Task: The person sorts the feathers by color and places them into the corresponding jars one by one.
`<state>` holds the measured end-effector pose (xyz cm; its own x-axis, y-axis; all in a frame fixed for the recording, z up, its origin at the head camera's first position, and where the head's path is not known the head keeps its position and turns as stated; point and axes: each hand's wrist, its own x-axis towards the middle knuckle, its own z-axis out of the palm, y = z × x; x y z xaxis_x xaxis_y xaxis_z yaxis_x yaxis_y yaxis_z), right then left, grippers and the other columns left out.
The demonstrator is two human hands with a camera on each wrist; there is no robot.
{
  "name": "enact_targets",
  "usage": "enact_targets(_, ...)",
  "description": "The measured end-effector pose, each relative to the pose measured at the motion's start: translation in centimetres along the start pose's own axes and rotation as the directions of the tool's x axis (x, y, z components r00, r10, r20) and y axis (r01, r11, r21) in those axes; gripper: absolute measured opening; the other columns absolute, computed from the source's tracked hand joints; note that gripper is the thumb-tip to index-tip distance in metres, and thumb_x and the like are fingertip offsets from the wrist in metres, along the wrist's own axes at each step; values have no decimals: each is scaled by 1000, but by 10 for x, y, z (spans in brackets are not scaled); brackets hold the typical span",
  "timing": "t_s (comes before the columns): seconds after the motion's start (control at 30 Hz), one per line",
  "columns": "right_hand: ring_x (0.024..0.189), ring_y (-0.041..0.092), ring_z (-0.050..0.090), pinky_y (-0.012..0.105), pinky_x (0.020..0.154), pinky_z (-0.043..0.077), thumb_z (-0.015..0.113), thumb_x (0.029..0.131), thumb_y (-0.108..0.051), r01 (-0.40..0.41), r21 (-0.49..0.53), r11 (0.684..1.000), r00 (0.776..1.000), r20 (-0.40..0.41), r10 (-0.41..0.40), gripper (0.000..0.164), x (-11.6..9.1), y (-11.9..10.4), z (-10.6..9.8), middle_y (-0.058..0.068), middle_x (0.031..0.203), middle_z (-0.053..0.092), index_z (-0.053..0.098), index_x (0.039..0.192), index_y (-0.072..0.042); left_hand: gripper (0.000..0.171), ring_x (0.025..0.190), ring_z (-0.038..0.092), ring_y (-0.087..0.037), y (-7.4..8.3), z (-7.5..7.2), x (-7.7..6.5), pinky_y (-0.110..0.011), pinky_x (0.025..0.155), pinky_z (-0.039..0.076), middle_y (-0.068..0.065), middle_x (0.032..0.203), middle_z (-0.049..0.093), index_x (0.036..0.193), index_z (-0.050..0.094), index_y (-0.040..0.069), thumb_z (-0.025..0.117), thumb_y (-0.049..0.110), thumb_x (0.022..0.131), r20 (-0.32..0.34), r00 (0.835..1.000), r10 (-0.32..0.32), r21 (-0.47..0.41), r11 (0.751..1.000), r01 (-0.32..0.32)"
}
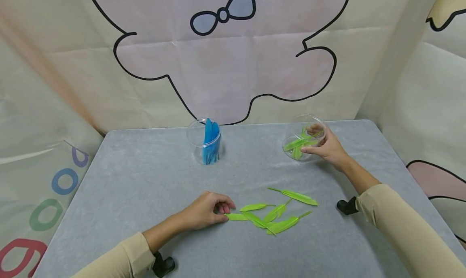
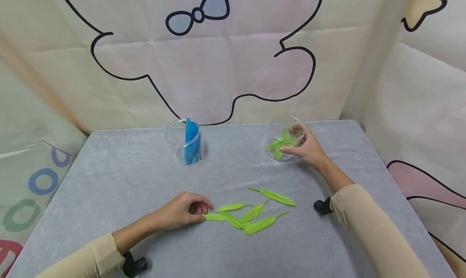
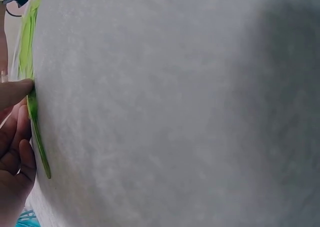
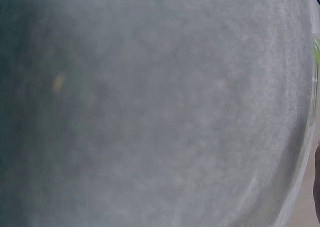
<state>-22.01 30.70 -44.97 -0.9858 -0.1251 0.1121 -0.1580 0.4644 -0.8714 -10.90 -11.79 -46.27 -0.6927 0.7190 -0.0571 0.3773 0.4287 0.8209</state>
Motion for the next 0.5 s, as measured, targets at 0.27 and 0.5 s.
enact_targets(0.27, 76, 14, 45, 25, 59, 41, 82, 82, -9, -9, 8, 1000, 1000, -12, 9, 77, 1, 0, 0, 18, 142, 46, 36, 143, -5, 24, 75, 58, 0, 4, 0, 1, -20, 69, 53, 8, 80, 64, 107, 72, 5, 74, -4, 85, 27, 1000, 2, 20, 1000, -2)
enact_targets(0.5, 79, 12, 47, 22, 60, 42, 82, 82, -9, 8, 14, 1000, 1000, 1, -8, 77, 0, 0, 0, 20, 142, 45, 35, 143, -2, 22, 72, 57, 0, 5, -2, 3, -20, 68, 53, 8, 78, 63, 106, 72, 3, 71, -5, 86, 60, 998, 17, -3, 1000, -17)
